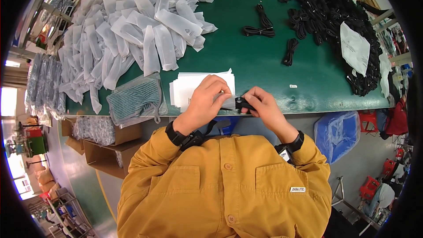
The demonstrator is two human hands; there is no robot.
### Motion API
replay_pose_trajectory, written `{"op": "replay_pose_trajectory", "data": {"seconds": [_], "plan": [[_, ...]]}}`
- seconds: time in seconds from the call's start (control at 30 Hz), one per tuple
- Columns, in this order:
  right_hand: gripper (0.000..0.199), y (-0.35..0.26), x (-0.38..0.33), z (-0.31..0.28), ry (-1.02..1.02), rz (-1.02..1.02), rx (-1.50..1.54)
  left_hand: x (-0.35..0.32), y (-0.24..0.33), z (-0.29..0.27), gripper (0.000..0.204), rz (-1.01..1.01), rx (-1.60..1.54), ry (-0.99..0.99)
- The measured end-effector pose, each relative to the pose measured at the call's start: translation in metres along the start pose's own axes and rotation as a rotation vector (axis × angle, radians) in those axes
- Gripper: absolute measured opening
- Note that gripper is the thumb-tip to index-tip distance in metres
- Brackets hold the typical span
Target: The person picks up a black cable and a white plastic bag, slides the cable into the bag, and places the packaged item onto a pile of similar bags, repeating the process several times.
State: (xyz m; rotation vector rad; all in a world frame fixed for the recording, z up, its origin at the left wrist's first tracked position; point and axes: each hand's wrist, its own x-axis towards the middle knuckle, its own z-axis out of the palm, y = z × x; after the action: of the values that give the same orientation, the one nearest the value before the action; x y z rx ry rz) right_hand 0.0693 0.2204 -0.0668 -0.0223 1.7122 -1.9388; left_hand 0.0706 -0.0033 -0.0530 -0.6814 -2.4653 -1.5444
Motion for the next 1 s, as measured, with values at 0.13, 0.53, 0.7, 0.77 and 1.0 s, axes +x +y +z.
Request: {"op": "replay_pose_trajectory", "data": {"seconds": [0.13,0.53,0.7,0.77,1.0], "plan": [[0.019,-0.010,-0.003,0.013,0.027,-0.544,-0.468,0.004,0.001,-0.001,0.004,-0.080,-0.066,0.019],[0.032,-0.052,0.021,0.029,0.113,-0.975,-0.664,0.041,0.009,-0.015,0.015,-0.390,-1.005,0.057],[0.021,-0.067,0.043,0.018,0.184,-0.980,-0.481,0.051,-0.016,-0.056,0.019,-0.340,-1.017,0.214],[0.022,-0.079,0.046,-0.013,0.461,-0.809,-0.722,0.065,-0.015,-0.095,0.021,-0.361,-0.769,0.493],[0.032,-0.027,0.061,-0.119,0.769,-0.512,-1.512,0.040,-0.011,-0.068,0.023,-0.111,0.196,0.282]]}}
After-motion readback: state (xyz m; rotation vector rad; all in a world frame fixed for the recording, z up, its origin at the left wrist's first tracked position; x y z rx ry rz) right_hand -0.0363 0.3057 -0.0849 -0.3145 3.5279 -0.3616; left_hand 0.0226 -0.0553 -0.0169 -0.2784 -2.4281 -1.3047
